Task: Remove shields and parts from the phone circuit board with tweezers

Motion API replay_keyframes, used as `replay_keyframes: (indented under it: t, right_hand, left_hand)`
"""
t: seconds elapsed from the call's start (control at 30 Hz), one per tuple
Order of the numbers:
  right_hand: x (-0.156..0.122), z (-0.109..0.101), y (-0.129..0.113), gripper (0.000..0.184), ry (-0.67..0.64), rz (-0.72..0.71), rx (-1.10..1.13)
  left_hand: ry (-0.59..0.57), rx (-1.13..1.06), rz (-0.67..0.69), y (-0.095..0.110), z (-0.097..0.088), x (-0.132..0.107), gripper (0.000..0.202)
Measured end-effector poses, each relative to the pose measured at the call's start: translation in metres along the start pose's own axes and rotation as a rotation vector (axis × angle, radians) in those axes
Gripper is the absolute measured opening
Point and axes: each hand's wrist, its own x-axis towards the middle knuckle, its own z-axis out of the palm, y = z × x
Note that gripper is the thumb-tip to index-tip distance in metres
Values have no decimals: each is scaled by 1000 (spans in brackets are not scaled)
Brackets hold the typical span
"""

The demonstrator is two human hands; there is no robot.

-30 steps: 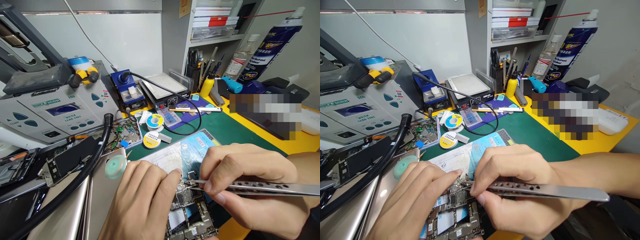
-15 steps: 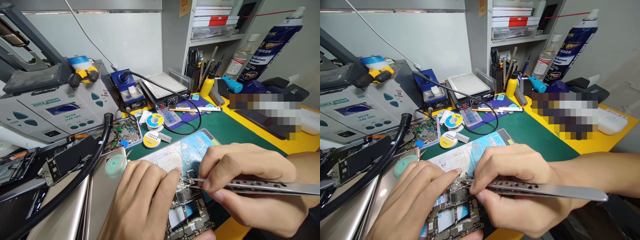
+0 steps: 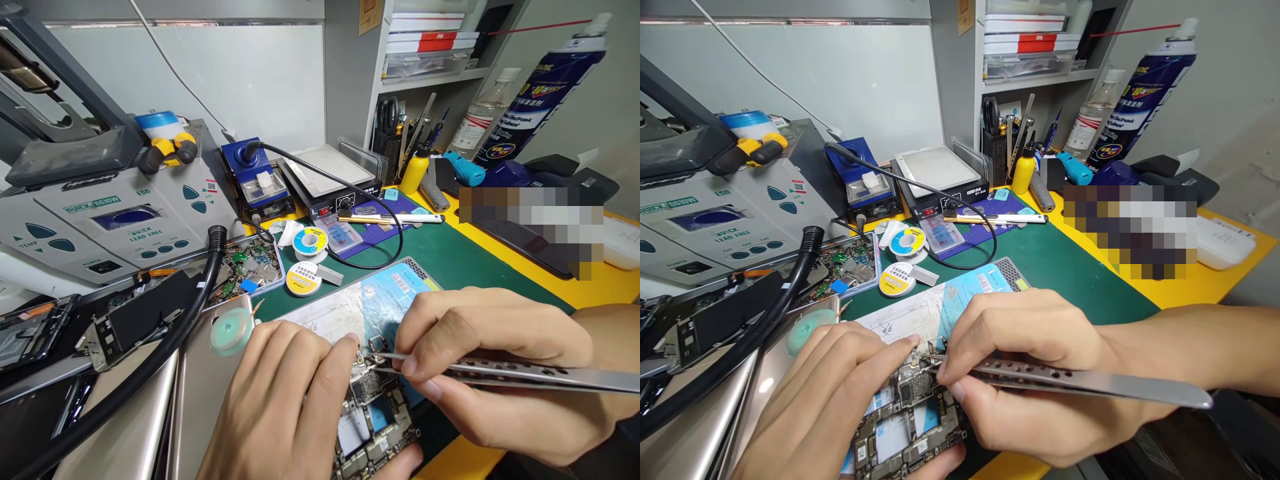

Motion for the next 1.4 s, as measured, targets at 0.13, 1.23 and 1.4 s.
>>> replay_keyframes:
  t: [0.13,1.23,1.4]
  right_hand:
    - [-2,1,2,20,-9,-8,13]
    - [-6,2,-2,23,-10,11,26]
    - [-8,4,-2,22,31,18,23]
  left_hand:
    - [29,32,-4,3,0,2,38]
    - [8,-37,-5,1,1,4,42]
    - [17,-54,-6,1,-1,0,44]
